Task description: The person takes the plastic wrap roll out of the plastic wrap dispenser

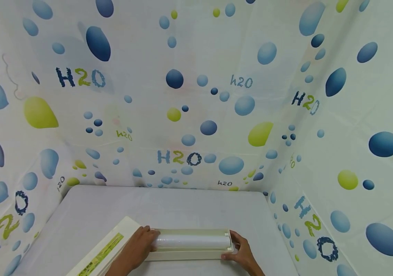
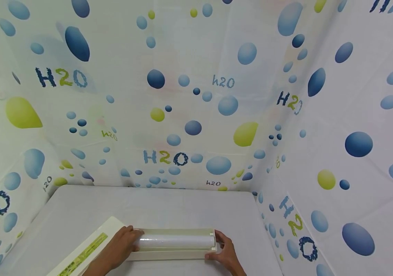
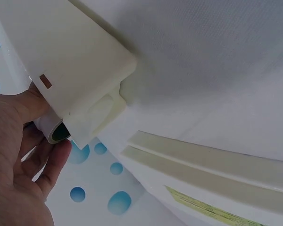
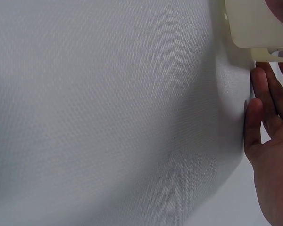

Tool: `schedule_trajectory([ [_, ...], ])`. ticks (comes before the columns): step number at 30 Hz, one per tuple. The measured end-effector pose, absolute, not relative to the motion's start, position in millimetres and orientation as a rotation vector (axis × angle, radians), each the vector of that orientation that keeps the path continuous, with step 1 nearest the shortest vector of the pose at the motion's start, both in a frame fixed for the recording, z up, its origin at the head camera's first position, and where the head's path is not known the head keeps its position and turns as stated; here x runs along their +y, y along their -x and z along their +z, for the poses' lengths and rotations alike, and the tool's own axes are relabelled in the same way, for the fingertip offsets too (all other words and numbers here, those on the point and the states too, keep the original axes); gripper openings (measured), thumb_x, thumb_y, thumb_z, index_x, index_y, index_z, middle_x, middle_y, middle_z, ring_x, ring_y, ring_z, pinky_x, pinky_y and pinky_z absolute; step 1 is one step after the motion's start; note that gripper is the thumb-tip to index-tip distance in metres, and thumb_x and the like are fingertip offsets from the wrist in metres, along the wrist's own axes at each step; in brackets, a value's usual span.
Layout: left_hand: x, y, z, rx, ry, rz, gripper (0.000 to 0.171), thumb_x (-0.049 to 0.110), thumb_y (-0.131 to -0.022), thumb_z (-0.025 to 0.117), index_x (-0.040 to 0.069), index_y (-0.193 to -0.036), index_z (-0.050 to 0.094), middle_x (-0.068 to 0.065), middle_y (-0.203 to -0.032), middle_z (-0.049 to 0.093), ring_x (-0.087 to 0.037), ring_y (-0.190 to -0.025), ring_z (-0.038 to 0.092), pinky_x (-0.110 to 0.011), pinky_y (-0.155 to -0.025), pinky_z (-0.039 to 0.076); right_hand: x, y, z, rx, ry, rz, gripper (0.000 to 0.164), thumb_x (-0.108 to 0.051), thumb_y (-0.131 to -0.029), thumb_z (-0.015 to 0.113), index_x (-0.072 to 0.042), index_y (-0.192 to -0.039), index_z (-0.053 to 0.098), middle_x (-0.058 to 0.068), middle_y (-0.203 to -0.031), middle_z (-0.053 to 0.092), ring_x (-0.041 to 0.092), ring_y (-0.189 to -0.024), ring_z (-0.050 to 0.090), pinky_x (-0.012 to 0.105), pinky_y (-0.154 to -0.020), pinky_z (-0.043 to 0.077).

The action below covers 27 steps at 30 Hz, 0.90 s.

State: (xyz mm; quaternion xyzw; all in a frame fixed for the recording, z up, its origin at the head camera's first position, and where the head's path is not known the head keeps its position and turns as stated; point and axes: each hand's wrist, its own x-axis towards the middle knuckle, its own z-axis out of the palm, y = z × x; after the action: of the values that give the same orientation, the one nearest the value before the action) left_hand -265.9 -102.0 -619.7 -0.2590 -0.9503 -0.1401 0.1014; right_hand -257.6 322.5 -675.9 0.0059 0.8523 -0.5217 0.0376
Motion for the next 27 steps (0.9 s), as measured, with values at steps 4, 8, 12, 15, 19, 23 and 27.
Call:
schedule_trajectory([
  [4, -103.5, 265.5, -620.4, -2.812, 0.761, -0.44, 0.046, 0.028, -0.078, 0.095, 0.012, -0.117, 0.078, 0.005, -0.102, 0.08, -0.007, -0.082, 0.051, -0.03, -0.077, 0.047, 322.1, 258.3, -677.4, 2.63, -0.013, -1.569, 0.093, -0.03, -0.071, 0.103, -0.001, -0.149, 0.062, 0.019, -0.145, 0.071, 0.032, -0.13, 0.068, 0.041, -0.095, 0.053],
  [8, -107.0, 265.3, -624.1, -2.798, 0.762, -0.452, 0.045, 0.029, -0.079, 0.093, 0.012, -0.118, 0.078, 0.006, -0.102, 0.079, -0.006, -0.082, 0.049, -0.029, -0.077, 0.047, 322.9, 259.3, -679.4, 2.644, 0.0, -1.546, 0.091, -0.031, -0.073, 0.101, -0.001, -0.15, 0.061, 0.021, -0.145, 0.071, 0.034, -0.131, 0.068, 0.045, -0.096, 0.054],
  [12, -110.1, 264.8, -626.4, -2.757, 0.769, -0.457, 0.044, 0.028, -0.08, 0.092, 0.011, -0.118, 0.078, 0.006, -0.1, 0.077, -0.006, -0.082, 0.049, -0.028, -0.077, 0.048, 323.0, 259.1, -678.8, 2.646, 0.015, -1.569, 0.088, -0.028, -0.075, 0.1, -0.002, -0.15, 0.062, 0.02, -0.144, 0.072, 0.025, -0.127, 0.069, 0.042, -0.094, 0.053],
  [15, -110.9, 263.9, -625.5, -2.749, 0.762, -0.482, 0.044, 0.028, -0.08, 0.092, 0.011, -0.118, 0.078, 0.006, -0.099, 0.076, -0.007, -0.082, 0.05, -0.028, -0.077, 0.048, 323.9, 257.5, -679.9, 2.658, 0.053, -1.584, 0.085, -0.027, -0.076, 0.1, 0.0, -0.148, 0.063, 0.021, -0.141, 0.073, 0.017, -0.123, 0.069, 0.039, -0.091, 0.052],
  [19, -111.1, 263.0, -620.9, -2.804, 0.711, -0.539, 0.045, 0.028, -0.082, 0.091, 0.012, -0.122, 0.078, 0.007, -0.096, 0.071, -0.005, -0.082, 0.049, -0.028, -0.078, 0.048, 324.8, 255.7, -680.8, 2.686, 0.122, -1.574, 0.082, -0.028, -0.08, 0.098, 0.003, -0.147, 0.062, 0.021, -0.139, 0.074, 0.013, -0.119, 0.069, 0.036, -0.088, 0.053],
  [23, -111.9, 263.8, -618.2, -2.827, 0.691, -0.577, 0.045, 0.025, -0.082, 0.091, 0.011, -0.123, 0.078, 0.008, -0.096, 0.069, -0.005, -0.084, 0.05, -0.029, -0.079, 0.049, 323.8, 254.8, -678.6, 2.666, 0.113, -1.622, 0.085, -0.029, -0.076, 0.1, 0.001, -0.147, 0.063, 0.018, -0.137, 0.075, 0.012, -0.118, 0.069, 0.037, -0.089, 0.052],
  [27, -112.9, 264.5, -617.3, -2.787, 0.719, -0.568, 0.047, 0.023, -0.081, 0.092, 0.01, -0.124, 0.078, 0.007, -0.097, 0.071, -0.006, -0.085, 0.052, -0.03, -0.081, 0.049, 323.8, 255.4, -678.5, 2.659, 0.101, -1.626, 0.084, -0.027, -0.077, 0.1, 0.001, -0.148, 0.063, 0.017, -0.137, 0.075, 0.012, -0.118, 0.069, 0.039, -0.089, 0.053],
])
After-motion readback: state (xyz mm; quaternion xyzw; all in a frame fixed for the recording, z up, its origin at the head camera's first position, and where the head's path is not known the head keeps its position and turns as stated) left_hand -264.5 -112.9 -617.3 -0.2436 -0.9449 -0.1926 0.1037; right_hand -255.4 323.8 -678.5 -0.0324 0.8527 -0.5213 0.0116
